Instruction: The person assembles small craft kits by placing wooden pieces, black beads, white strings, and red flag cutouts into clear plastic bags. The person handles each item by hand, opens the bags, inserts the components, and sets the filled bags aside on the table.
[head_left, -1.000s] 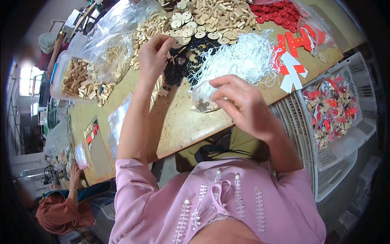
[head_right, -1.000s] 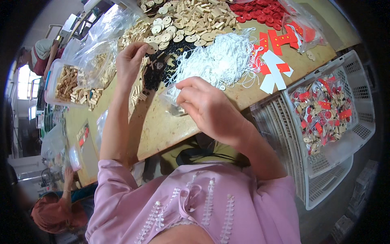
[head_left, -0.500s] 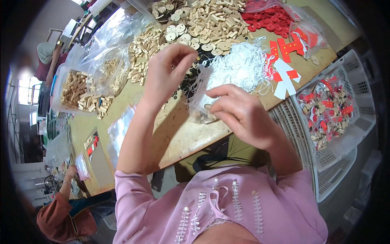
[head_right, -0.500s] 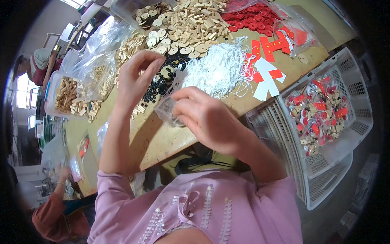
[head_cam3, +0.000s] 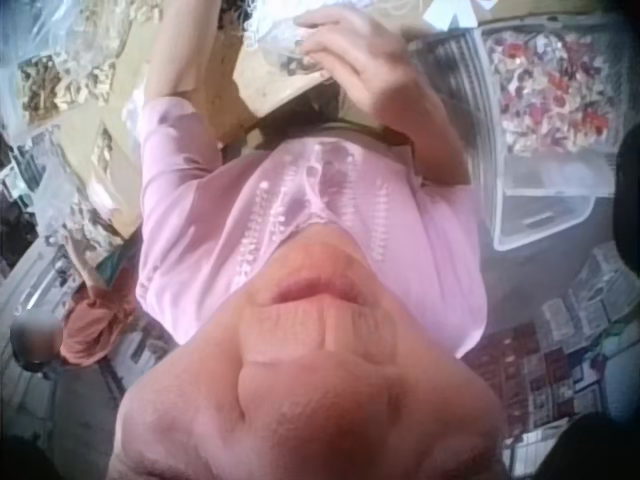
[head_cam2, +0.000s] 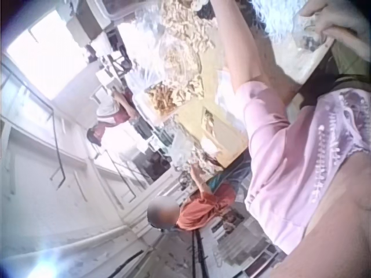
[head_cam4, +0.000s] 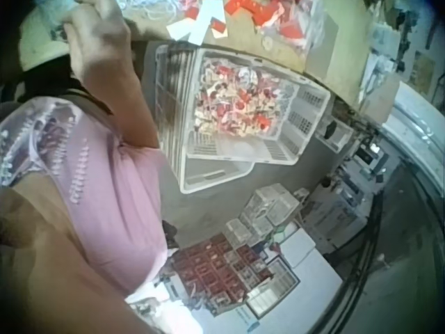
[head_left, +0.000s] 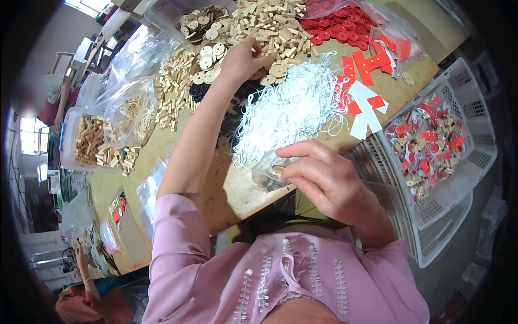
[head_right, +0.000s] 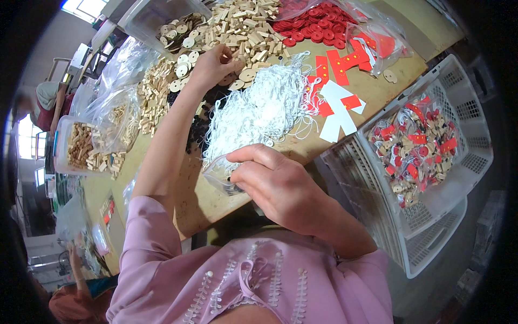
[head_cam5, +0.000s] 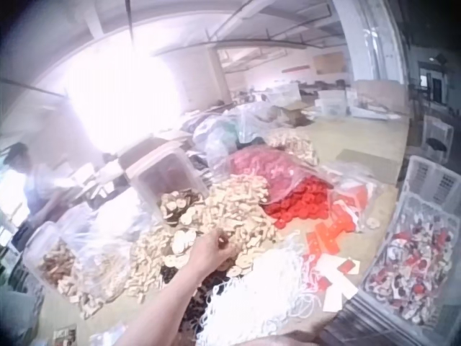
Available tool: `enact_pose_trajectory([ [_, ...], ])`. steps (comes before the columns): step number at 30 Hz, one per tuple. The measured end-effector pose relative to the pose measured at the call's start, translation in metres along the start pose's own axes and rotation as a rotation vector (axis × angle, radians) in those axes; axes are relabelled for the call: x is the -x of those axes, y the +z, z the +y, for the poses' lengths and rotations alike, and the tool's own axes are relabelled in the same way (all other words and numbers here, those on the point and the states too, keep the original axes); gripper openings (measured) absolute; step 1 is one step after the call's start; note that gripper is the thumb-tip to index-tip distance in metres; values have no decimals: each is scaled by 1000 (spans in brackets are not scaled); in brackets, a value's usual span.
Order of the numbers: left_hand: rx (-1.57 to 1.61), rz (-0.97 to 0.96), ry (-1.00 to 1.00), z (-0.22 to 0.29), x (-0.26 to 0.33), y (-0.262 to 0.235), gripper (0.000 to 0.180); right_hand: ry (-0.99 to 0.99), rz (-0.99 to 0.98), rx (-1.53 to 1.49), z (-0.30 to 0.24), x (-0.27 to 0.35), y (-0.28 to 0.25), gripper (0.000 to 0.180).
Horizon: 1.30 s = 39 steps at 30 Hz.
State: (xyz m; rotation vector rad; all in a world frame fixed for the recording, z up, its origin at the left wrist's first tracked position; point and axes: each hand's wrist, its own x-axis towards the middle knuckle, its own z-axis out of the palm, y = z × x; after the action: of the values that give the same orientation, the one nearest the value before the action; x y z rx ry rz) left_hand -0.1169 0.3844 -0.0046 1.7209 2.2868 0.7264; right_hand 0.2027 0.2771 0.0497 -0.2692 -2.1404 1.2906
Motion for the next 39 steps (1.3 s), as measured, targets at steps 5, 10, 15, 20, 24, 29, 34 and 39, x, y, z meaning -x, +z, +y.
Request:
enact_pose_trajectory([
  [5,344,-82,-78,-22,-2,5,30,-24,25,7,5,-3,0,15],
  [10,592,-115,-110,-19,18,-20,27,-77,40,20,11,-7,-2,18],
  [15,1288,-227,-296,-18,45,-45,19,-57,29,10,14,-14,-8,19],
  [20,1584,-365,-338,4,96,-72,13,-58,26,122,14,-26,-5,16],
  [24,1618,-555,-151,17,123,-79,18,-91,11,205,11,-35,-4,15],
  [29,1077,-384,102,62,168,-93,18,-114,2,208,8,-35,2,15],
  [34,486,-228,319,81,175,-101,15,-71,23,164,9,-26,2,16],
  [39,540,51,206,48,114,-70,15,-27,27,121,5,-17,-1,19],
])
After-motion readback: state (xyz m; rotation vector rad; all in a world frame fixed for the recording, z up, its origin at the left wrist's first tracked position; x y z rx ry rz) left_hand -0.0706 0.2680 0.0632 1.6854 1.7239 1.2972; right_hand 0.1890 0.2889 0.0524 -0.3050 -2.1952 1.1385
